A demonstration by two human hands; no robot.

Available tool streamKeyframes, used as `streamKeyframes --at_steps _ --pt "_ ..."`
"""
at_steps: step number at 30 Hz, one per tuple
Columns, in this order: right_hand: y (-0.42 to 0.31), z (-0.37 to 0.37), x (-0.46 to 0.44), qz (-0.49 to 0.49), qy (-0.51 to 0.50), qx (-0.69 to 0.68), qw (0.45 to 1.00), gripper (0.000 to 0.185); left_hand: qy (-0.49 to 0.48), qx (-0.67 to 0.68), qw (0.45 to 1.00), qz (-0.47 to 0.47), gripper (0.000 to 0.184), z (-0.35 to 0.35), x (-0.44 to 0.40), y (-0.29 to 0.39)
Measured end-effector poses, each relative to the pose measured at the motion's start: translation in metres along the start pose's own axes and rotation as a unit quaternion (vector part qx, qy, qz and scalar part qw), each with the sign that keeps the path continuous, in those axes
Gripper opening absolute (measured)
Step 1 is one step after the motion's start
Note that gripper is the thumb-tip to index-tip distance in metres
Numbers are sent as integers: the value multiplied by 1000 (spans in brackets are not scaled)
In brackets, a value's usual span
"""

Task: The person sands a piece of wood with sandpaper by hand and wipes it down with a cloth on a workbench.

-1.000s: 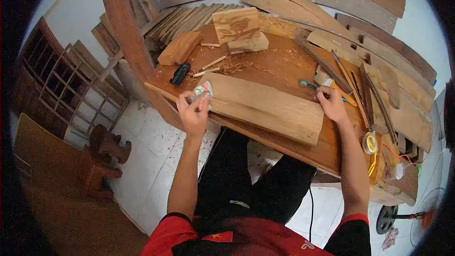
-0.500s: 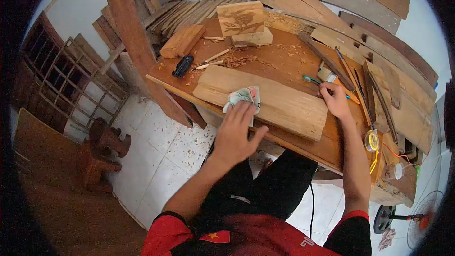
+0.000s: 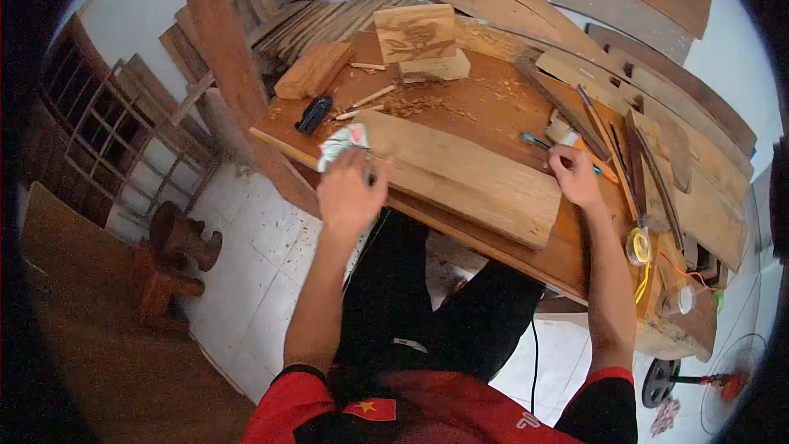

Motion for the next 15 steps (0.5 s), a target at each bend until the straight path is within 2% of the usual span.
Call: streamKeyframes --at_steps 2,7,10,15 --pt "0 0 1 -5 -10 -13 1000 26 -58 70 996 3 52 1 6 32" --pt "7 0 -1 -12 -12 -21 1000 27 16 100 980 -174 45 13 35 110" --pt "9 -1 -2 -1 -10 -24 1000 27 12 124 977 -171 46 8 28 91" --pt "-7 2 2 20 -10 -10 1000 26 -66 140 988 0 51 11 -7 13"
Point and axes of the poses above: each hand's wrist, its own x-axis away from the middle knuckle, its own z-axis out of the back of the hand, y = z × x, the point moved 7 cm from there along -x, towards the middle knuckle, and after that the axes turned 11 degrees about -z, right-handed, at the moved point
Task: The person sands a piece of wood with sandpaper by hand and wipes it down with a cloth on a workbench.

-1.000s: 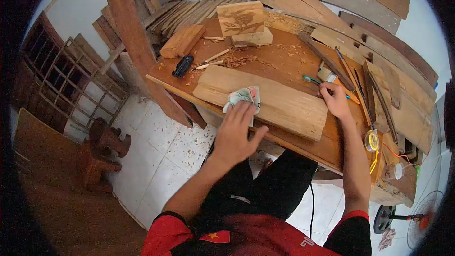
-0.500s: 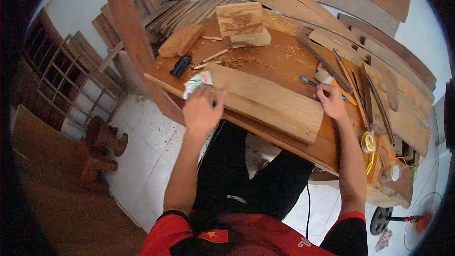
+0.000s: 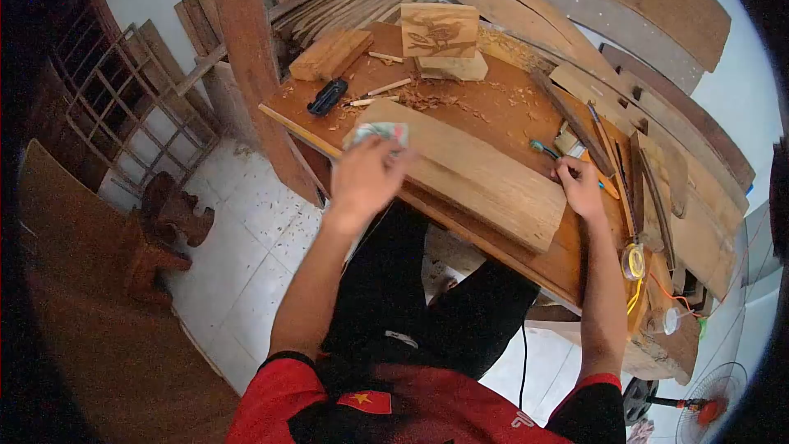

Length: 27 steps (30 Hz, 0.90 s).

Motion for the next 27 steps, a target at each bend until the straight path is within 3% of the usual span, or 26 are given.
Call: streamKeyframes --at_steps 2,5,6,9,10,11,15,19,22,27 --pt "7 -2 -1 -12 -7 0 1000 26 27 -36 998 46 58 10 -18 -34" --pt "11 -2 -1 -33 -5 21 999 22 10 -7 999 40 65 3 -37 -74" --pt "10 -3 0 -39 -12 16 999 21 19 -3 1000 21 57 0 -39 -77" --pt "7 -5 0 -26 -9 7 1000 20 -18 0 1000 -23 28 -11 -27 -49" --pt "6 -6 1 -20 -6 4 1000 20 22 19 996 -79 23 -17 -19 -30" --pt "6 -5 1 -16 -3 1 1000 20 60 40 988 -135 22 -26 -9 -9" --pt "13 -7 -1 -30 -11 -21 999 19 -10 118 961 -249 18 -56 20 78" --pt "9 -4 -1 -8 -5 -9 1000 20 -32 171 952 -252 17 -63 19 90" --pt "2 -3 1 -19 -6 10 1000 20 -15 131 964 -231 18 -55 8 51" --pt "8 -4 -1 -21 4 -11 1000 21 37 37 992 -110 26 -15 -9 -49"
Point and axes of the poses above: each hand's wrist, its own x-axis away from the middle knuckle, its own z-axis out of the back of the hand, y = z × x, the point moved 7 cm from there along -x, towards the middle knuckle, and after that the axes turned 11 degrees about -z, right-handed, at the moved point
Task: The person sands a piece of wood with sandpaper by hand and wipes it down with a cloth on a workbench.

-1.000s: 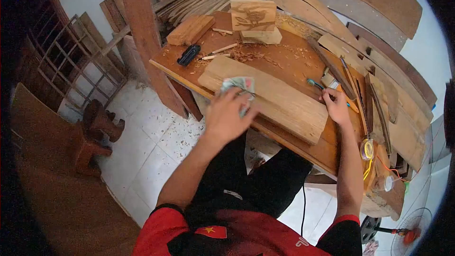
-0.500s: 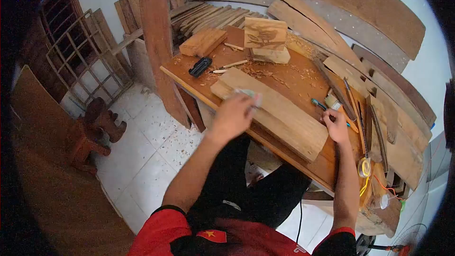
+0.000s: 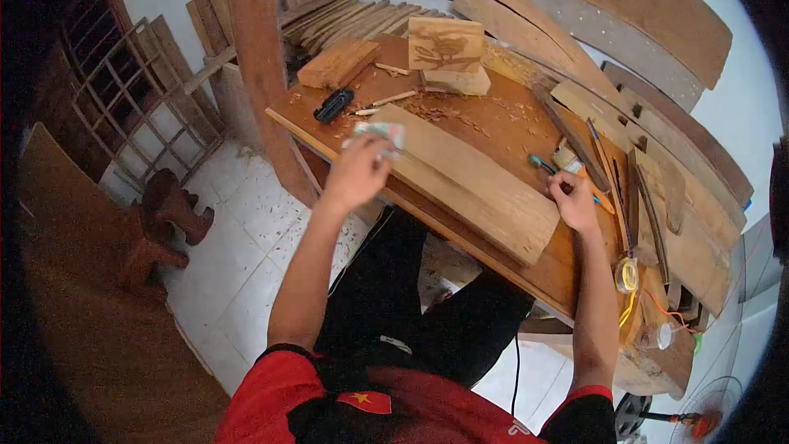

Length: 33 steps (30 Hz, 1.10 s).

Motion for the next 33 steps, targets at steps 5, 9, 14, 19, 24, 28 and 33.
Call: streamKeyframes --at_steps 5,9,14,19,24,28,33 --pt "-1 -2 0 13 -2 -27 1000 23 -29 -43 999 -15 28 -1 -1 30" --pt "-3 -2 1 9 -13 4 1000 22 -75 23 988 -135 40 -46 23 146" --pt "-3 -1 1 -19 -15 9 1000 21 -89 92 974 -186 49 -56 31 208" --pt "-5 -2 1 0 -11 -9 1000 21 -102 68 989 -86 36 -37 12 131" --pt "-12 2 5 14 -5 -1 1000 20 -51 -4 998 40 30 13 -13 3" --pt "-11 -1 3 -10 -24 -10 1000 21 -19 -56 993 99 25 24 -25 -43" --pt "-12 1 3 3 -11 -1 1000 24 51 -72 996 -5 20 -21 -17 17"
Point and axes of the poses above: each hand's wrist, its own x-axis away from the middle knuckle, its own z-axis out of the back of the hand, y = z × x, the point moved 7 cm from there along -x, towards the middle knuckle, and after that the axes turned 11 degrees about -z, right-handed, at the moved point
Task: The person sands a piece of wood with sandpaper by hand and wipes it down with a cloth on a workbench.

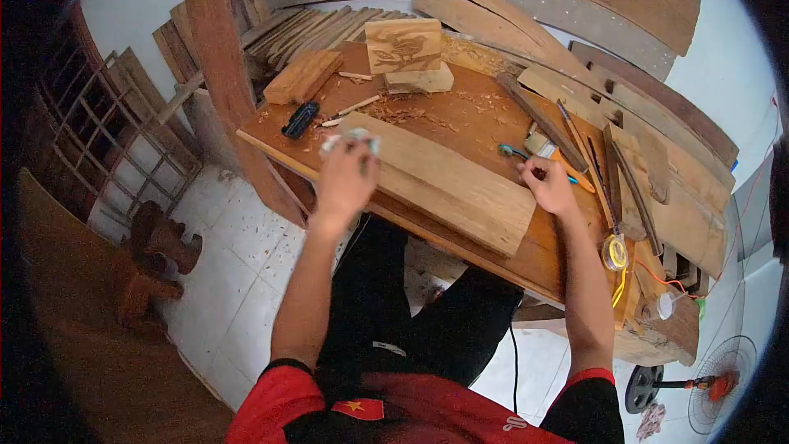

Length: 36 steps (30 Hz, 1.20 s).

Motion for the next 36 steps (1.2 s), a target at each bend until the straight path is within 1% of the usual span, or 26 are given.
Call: streamKeyframes --at_steps 2,3,4,5,6,9,10,11,13,15,17,18,19,20,22,25,27,29,31,32,34,36 --pt "4 -2 -2 9 1 14 1000 25 -58 71 996 19 23 -3 5 68" --pt "2 -1 -1 9 2 8 1000 25 -73 91 993 -7 27 -17 14 94" --pt "-1 -1 1 9 3 1 1000 26 -74 120 988 -61 25 -19 18 128" --pt "-3 -1 2 10 4 -6 1000 26 -48 170 979 -103 24 -17 24 158" --pt "-3 -2 2 13 2 -3 1000 26 -49 215 965 -142 20 -15 28 181" --pt "1 -1 1 20 5 5 1000 26 -97 280 945 -138 16 -19 24 192" --pt "2 -1 1 22 6 6 1000 26 -77 289 945 -132 12 -20 21 182" --pt "3 -1 0 24 9 7 1000 26 -66 250 959 -119 13 -19 18 169" --pt "-2 -1 1 -3 -1 -6 1000 25 -48 170 980 -94 14 -11 16 136" --pt "-3 -1 3 -18 -10 -7 1000 24 -7 97 991 -91 16 -4 16 82" --pt "-3 -1 1 -15 -18 7 1000 23 -3 20 1000 -22 17 16 14 32" --pt "0 -1 1 -23 -24 16 999 23 -17 5 1000 4 18 21 13 4" --pt "3 -2 0 -30 -31 25 999 23 -30 -11 999 31 18 26 10 -11" --pt "5 -3 -2 -36 -38 35 998 23 -38 -19 999 33 20 26 10 -15" --pt "-4 -2 1 -33 -31 23 999 23 -53 -35 997 39 22 28 5 -12" --pt "-8 -1 2 -31 -24 9 999 23 -11 -13 999 -51 26 6 11 36" --pt "-5 -1 3 -27 -21 -3 999 23 -40 62 993 -89 18 -8 16 92" --pt "2 -2 0 -17 -16 -21 1000 23 -92 148 979 -109 19 -17 21 149" --pt "7 -3 -2 -30 -24 1 999 23 -85 229 952 -185 20 -17 31 195" --pt "9 -3 -3 -37 -26 11 999 23 -84 243 948 -190 20 -19 31 199" --pt "-5 -2 2 -20 -18 23 999 23 -81 271 938 -202 18 -23 31 205" --pt "-6 0 3 -5 -10 12 1000 24 -50 259 950 -168 17 -23 27 183"
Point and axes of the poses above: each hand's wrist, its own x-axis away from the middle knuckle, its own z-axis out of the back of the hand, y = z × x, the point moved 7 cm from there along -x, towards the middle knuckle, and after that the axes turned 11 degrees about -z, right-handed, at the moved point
